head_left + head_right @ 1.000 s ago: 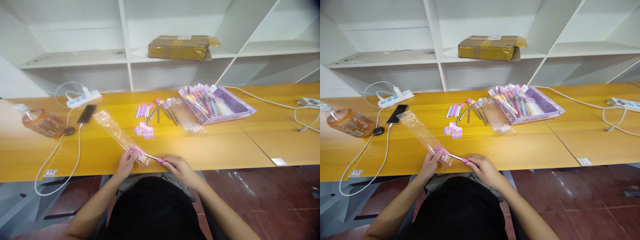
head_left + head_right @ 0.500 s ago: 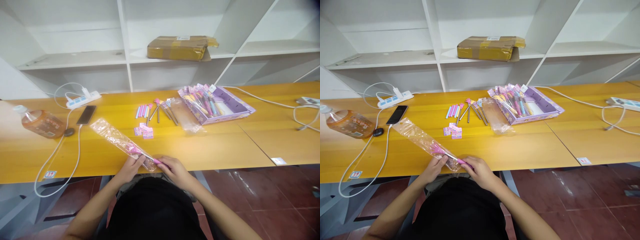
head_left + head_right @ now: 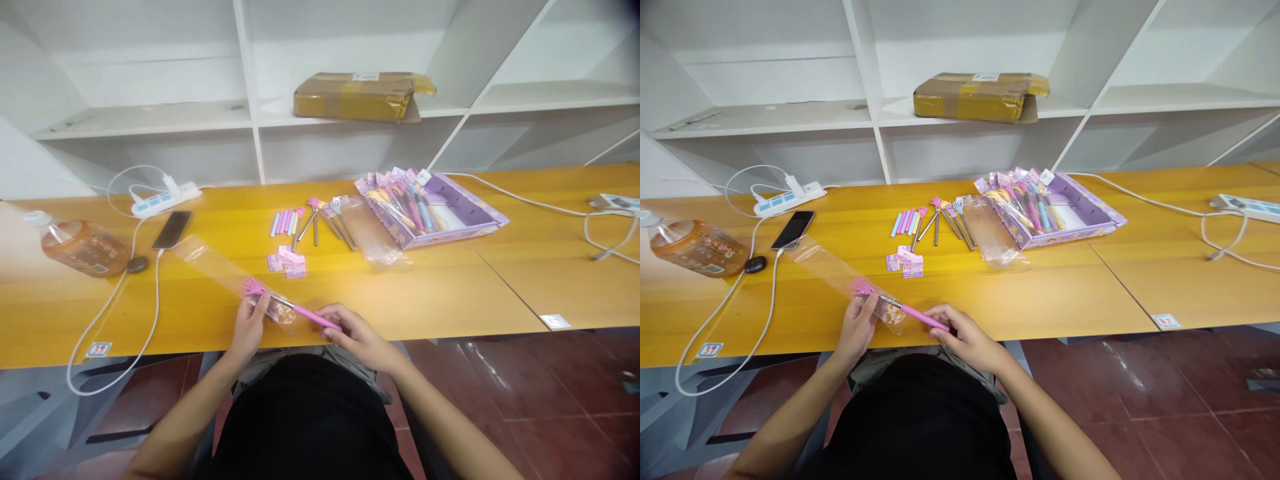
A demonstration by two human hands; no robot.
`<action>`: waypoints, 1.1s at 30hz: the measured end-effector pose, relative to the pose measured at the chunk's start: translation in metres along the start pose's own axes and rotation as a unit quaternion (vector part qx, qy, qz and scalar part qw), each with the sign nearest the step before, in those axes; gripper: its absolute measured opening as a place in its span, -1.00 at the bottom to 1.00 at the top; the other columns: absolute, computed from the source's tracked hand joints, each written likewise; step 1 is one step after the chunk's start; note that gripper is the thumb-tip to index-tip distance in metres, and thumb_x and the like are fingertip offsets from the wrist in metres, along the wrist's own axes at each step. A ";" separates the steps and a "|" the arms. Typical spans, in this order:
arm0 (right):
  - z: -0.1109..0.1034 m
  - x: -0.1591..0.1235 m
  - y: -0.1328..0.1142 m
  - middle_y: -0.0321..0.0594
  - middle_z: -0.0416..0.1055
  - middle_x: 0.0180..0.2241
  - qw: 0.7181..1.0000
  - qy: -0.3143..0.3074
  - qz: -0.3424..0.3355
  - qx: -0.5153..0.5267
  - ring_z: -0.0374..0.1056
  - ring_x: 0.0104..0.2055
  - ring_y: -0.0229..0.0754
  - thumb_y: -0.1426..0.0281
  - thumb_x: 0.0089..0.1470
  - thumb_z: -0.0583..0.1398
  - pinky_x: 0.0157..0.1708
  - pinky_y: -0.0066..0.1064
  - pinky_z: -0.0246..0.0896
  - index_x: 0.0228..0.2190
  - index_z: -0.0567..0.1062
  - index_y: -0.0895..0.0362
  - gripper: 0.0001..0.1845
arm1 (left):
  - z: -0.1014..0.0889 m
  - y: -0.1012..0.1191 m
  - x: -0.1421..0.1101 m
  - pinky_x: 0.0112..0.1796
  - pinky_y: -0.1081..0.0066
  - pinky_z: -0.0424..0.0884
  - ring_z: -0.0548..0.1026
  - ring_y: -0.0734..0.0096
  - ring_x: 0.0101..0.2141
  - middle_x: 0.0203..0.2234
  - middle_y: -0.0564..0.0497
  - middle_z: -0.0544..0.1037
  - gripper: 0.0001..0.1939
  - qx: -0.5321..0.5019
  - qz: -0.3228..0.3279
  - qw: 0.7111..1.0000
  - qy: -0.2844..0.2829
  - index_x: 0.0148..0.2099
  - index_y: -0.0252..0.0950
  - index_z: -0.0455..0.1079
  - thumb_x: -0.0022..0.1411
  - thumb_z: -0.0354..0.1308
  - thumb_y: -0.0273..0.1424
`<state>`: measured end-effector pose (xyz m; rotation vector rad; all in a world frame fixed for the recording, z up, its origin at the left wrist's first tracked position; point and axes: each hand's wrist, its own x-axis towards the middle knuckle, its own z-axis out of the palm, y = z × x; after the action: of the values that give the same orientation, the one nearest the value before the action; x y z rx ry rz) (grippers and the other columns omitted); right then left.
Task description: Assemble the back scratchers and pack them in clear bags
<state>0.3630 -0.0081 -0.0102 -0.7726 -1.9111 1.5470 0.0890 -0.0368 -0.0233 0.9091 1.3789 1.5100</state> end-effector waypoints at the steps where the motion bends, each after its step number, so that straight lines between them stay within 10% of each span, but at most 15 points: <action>1: 0.000 0.000 0.000 -0.22 0.50 -0.16 1.000 -0.001 -0.001 -0.002 0.44 -0.16 -0.17 0.05 0.49 0.20 -0.13 -0.36 0.40 0.11 0.48 0.05 -0.61 | -0.001 -0.001 0.000 -0.41 0.39 0.50 0.52 0.39 -0.49 -0.50 0.03 0.58 -0.43 0.000 0.001 1.000 -0.008 -0.34 -0.26 0.45 0.27 0.38 0.18; 11: 0.010 -0.002 0.002 -0.10 0.60 -0.03 0.995 -0.015 -0.043 -0.085 0.52 -0.12 -0.13 0.18 0.48 0.24 -0.10 -0.29 0.45 0.12 0.52 0.04 -0.70 | 0.014 0.017 -0.012 -0.38 0.35 0.55 0.59 0.29 -0.44 -0.42 -0.05 0.66 -0.51 0.044 -0.008 0.988 -0.145 -0.26 -0.30 0.62 0.26 0.43 0.08; 21: -0.002 -0.002 0.009 -0.23 0.50 -0.23 0.997 -0.005 -0.016 0.070 0.45 -0.31 -0.24 0.05 0.40 0.32 -0.27 -0.38 0.43 -0.05 0.59 0.08 -0.64 | 0.012 0.007 -0.003 -0.31 0.40 0.53 0.54 0.41 -0.41 -0.41 0.01 0.61 -0.52 -0.093 -0.016 0.994 -0.059 -0.24 -0.31 0.58 0.23 0.49 0.04; 33: 0.010 0.003 0.007 -0.25 0.42 -0.24 0.997 0.061 -0.043 -0.008 0.38 -0.27 -0.17 -0.01 0.40 0.30 -0.24 -0.34 0.38 -0.09 0.46 0.03 -0.62 | 0.012 0.020 -0.013 -0.29 0.30 0.61 0.64 0.20 -0.36 -0.34 -0.14 0.71 -0.53 0.062 -0.008 0.970 -0.235 -0.18 -0.31 0.67 0.34 0.38 0.05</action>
<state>0.3542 -0.0110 -0.0190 -0.7639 -1.8459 1.4027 0.1024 -0.0447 -0.0014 1.2378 1.1326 1.1059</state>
